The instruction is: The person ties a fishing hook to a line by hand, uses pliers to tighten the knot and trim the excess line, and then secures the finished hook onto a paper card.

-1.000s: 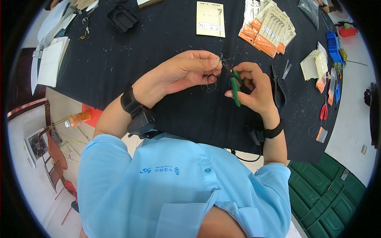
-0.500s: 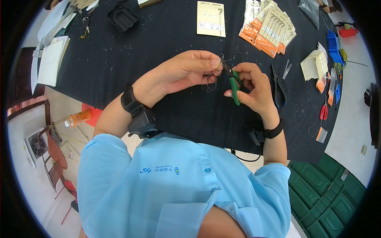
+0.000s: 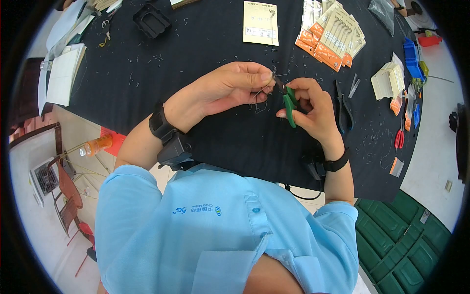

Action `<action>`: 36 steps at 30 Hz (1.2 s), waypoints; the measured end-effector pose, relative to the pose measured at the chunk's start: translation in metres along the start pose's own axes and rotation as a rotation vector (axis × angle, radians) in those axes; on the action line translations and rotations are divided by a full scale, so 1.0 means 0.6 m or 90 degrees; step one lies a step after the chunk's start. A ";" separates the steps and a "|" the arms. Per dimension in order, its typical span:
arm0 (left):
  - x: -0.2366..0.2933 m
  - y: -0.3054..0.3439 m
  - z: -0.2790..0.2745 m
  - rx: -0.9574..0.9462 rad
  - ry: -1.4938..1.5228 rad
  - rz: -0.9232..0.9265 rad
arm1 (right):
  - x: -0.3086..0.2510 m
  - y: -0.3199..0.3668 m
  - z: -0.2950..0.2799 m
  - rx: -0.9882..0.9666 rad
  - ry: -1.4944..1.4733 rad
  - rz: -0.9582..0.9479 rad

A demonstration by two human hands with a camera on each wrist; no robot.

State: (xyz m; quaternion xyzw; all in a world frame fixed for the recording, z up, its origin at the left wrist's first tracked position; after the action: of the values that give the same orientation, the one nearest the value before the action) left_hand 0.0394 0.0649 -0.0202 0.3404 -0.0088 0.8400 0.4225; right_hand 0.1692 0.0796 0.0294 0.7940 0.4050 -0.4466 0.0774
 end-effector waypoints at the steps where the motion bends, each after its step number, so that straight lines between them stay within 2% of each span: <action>1: 0.000 0.000 0.000 0.001 0.001 0.000 | 0.002 0.001 0.001 0.000 0.000 0.000; 16: 0.004 0.000 0.004 -0.004 -0.012 0.004 | 0.014 0.008 0.000 0.043 0.002 -0.007; 18: 0.007 0.000 0.004 0.007 -0.037 0.013 | 0.041 0.018 -0.035 0.211 -0.095 0.044; 19: 0.009 0.000 0.004 0.017 -0.062 0.022 | 0.051 0.018 -0.044 0.239 -0.131 0.066; 20: 0.011 0.001 0.007 0.016 -0.061 0.021 | 0.055 0.018 -0.050 0.236 -0.121 0.066; 22: 0.023 0.006 0.015 0.044 -0.205 0.057 | 0.057 0.020 -0.059 0.234 -0.113 0.069; 24: 0.018 0.006 0.010 0.033 -0.171 0.042 | 0.050 0.016 -0.042 0.112 -0.100 0.072; 25: 0.016 0.005 0.007 0.023 -0.137 0.031 | 0.047 0.015 -0.045 0.115 -0.101 0.074; 27: 0.012 0.000 0.006 -0.002 -0.093 0.023 | 0.026 0.005 -0.023 0.003 -0.115 0.008; 29: 0.009 -0.001 0.005 -0.024 -0.052 0.016 | 0.014 0.000 -0.016 -0.005 -0.133 0.007; 31: 0.004 -0.003 0.008 -0.045 -0.013 0.008 | 0.011 0.001 -0.004 -0.052 -0.118 0.067; 36: 0.001 -0.003 0.008 -0.033 -0.009 -0.008 | 0.007 0.001 0.000 -0.039 -0.133 0.068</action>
State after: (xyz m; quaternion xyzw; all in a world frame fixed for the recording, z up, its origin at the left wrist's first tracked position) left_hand 0.0432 0.0651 -0.0169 0.3354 -0.0318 0.8342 0.4365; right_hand 0.1709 0.0815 0.0258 0.7609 0.3653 -0.5096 0.1669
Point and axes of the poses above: each hand's wrist, its own y-axis away from the middle knuckle, its own z-axis out of the palm, x = y × z, the point moved 8 cm from there along -y, towards the middle knuckle, and after that the axes turned 11 degrees about -z, right-handed, at the moved point
